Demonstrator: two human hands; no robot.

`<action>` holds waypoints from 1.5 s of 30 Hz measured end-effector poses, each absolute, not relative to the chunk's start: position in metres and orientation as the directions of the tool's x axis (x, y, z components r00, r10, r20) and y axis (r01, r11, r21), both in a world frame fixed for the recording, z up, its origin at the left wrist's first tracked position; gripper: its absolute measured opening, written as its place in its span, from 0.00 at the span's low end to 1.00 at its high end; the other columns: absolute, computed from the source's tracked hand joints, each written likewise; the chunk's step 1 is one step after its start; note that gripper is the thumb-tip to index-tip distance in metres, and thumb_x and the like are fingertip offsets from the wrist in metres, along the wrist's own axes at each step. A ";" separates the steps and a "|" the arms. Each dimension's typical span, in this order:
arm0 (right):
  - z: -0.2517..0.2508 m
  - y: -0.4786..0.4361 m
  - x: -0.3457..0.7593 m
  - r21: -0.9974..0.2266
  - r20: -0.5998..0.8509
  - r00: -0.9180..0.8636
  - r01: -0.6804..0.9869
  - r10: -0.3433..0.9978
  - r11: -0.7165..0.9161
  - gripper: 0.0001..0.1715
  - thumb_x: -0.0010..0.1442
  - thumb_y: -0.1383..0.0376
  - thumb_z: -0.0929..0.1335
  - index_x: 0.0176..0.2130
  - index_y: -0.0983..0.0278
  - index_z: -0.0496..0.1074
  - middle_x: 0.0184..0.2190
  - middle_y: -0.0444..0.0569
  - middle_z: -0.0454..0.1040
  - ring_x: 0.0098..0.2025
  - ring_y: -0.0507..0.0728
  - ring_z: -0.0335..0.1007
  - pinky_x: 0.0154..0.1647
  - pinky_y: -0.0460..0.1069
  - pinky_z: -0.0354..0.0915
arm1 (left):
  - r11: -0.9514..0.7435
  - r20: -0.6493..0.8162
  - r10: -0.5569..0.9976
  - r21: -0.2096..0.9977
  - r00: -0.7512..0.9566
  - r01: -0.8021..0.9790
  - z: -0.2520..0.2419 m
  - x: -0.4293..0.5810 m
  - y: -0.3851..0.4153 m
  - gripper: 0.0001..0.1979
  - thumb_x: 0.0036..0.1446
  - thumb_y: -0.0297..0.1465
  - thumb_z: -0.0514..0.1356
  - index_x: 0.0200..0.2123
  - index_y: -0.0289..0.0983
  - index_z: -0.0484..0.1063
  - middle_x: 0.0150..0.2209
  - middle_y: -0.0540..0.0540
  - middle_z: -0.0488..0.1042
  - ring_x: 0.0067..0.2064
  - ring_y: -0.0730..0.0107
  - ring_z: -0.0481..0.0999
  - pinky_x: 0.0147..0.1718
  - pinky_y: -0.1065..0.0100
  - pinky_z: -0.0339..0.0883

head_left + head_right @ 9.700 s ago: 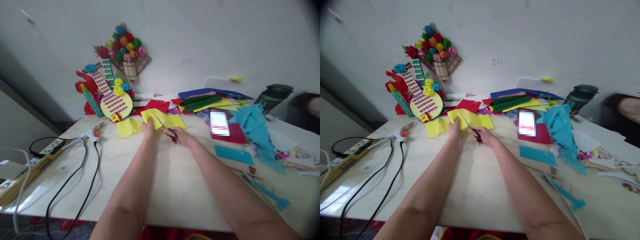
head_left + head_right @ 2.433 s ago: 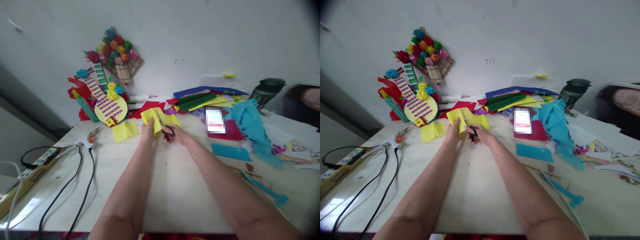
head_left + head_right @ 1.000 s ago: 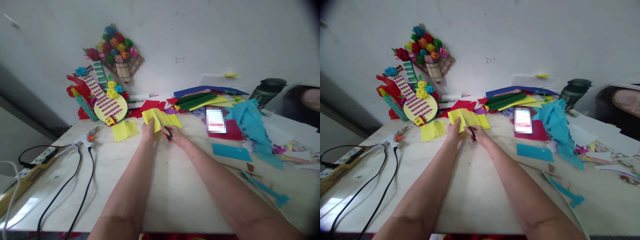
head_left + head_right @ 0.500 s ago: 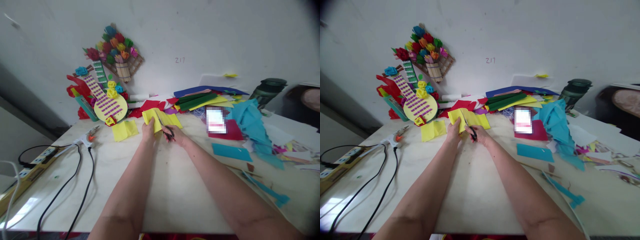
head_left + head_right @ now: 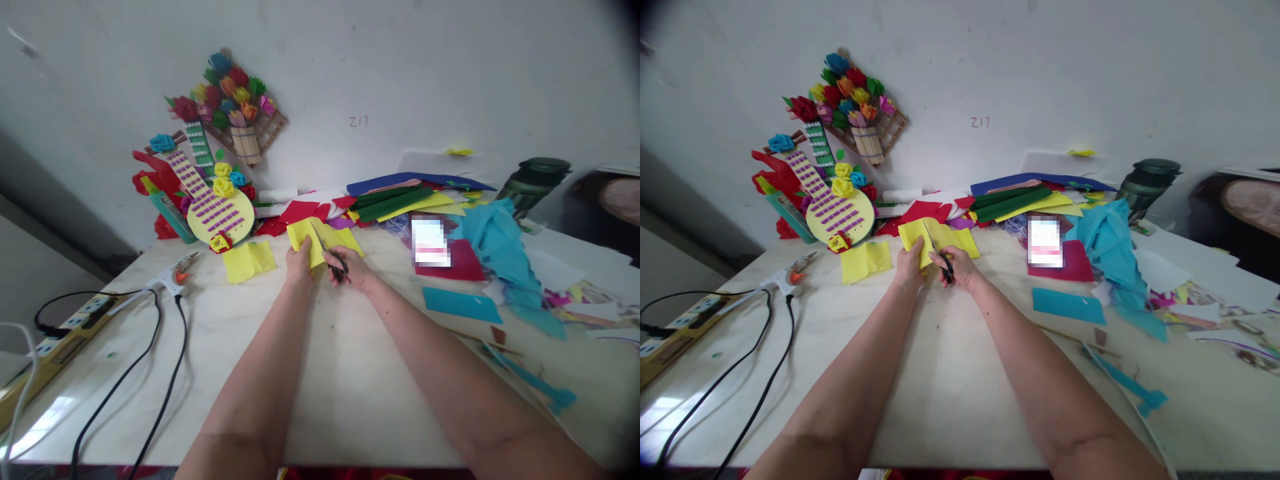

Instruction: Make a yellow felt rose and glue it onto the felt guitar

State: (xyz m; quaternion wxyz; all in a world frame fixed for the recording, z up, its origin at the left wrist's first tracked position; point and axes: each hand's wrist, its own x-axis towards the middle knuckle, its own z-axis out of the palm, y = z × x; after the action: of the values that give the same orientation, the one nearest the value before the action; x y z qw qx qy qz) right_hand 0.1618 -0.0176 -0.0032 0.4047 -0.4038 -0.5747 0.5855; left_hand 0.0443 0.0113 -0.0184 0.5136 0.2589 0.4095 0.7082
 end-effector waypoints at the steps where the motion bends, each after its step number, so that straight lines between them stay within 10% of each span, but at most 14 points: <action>1: -0.004 -0.017 0.162 -1.000 -0.004 -0.346 -0.009 0.938 -0.008 0.21 0.47 0.50 0.67 0.31 0.64 0.61 0.12 0.40 0.66 0.10 0.48 0.60 0.05 0.40 0.44 | -0.136 -0.052 0.941 0.846 -0.334 -0.515 -0.019 0.044 0.012 0.16 0.40 0.34 0.63 0.33 0.32 0.69 0.28 0.43 0.73 0.26 0.66 0.74 0.26 0.65 0.67; 45: -0.015 -0.015 0.156 -0.994 0.076 -0.321 -0.099 0.944 0.046 0.21 0.45 0.51 0.68 0.21 0.64 0.59 0.11 0.36 0.59 0.11 0.44 0.53 0.11 0.41 0.51 | -0.147 -0.071 0.927 0.835 -0.368 -0.531 -0.023 0.044 0.014 0.15 0.42 0.33 0.63 0.34 0.32 0.69 0.30 0.42 0.74 0.27 0.67 0.74 0.28 0.66 0.68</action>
State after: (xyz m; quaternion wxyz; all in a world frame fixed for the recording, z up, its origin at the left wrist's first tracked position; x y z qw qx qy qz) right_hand 0.1565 -0.0148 -0.0153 0.4485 -0.3721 -0.5674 0.5818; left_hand 0.0443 0.0142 -0.0231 0.5077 0.2410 0.4107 0.7179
